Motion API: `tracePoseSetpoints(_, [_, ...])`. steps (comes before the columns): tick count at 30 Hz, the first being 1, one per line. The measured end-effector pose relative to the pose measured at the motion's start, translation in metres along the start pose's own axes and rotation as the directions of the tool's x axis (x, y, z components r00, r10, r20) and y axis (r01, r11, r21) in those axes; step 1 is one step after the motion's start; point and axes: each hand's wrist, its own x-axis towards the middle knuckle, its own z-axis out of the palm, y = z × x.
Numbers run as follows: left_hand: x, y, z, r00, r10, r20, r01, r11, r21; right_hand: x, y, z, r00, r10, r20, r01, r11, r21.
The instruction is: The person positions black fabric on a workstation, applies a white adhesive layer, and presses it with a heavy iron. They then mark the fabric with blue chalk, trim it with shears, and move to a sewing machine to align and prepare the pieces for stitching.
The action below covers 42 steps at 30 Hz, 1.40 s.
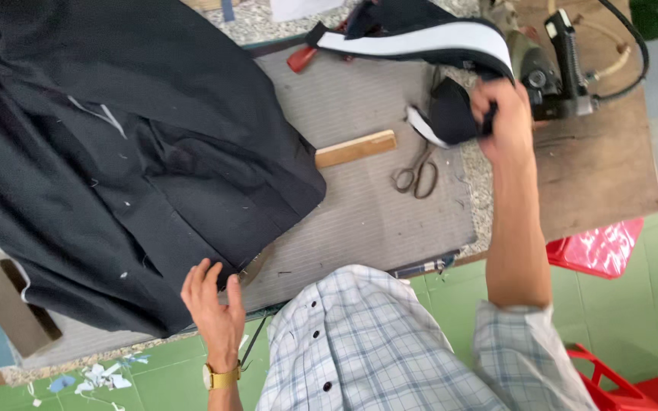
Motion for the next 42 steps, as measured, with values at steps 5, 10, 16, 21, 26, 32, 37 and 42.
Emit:
tracePoseSetpoints(5, [-0.003,-0.017,0.005,0.998,0.038,-0.054,-0.036,0.999,0.032,-0.075,0.095,-0.079,0.975,0.165,-0.146,-0.219,0.800,-0.559])
tracePoseSetpoints(10, [-0.008,-0.025,0.009,1.000,0.025,0.016,-0.027,0.994,0.107,-0.105,0.178,-0.070,0.981,-0.025,-0.190,-0.158,0.451,-0.878])
tracePoseSetpoints(16, [-0.017,-0.029,0.007,0.997,0.003,0.074,-0.019,0.977,0.213,-0.085,0.202,-0.045,0.973,-0.218,-0.072,-0.010,0.276,-0.961])
tracePoseSetpoints(21, [-0.019,-0.043,0.010,0.998,0.066,-0.023,-0.060,0.976,0.208,-0.075,0.201,-0.037,0.963,-0.264,-0.054,-0.022,0.125,-0.992])
tracePoseSetpoints(26, [-0.022,-0.055,0.007,0.996,0.067,-0.055,-0.052,0.970,0.237,-0.064,0.193,-0.030,0.961,-0.276,0.025,0.048,0.077,-0.996])
tracePoseSetpoints(32, [-0.023,-0.066,0.019,0.989,0.146,0.026,-0.143,0.885,0.442,-0.036,0.196,-0.045,0.983,-0.184,0.000,0.008,0.038,-0.999])
tracePoseSetpoints(37, [-0.023,-0.062,0.041,0.966,0.257,-0.025,-0.171,0.711,0.682,-0.014,0.210,-0.071,0.991,-0.134,0.014,0.007,-0.050,-0.999])
tracePoseSetpoints(42, [-0.005,-0.020,0.026,1.000,0.028,-0.014,-0.012,0.756,0.655,-0.048,0.172,-0.077,0.997,-0.031,0.067,0.066,-0.047,-0.997])
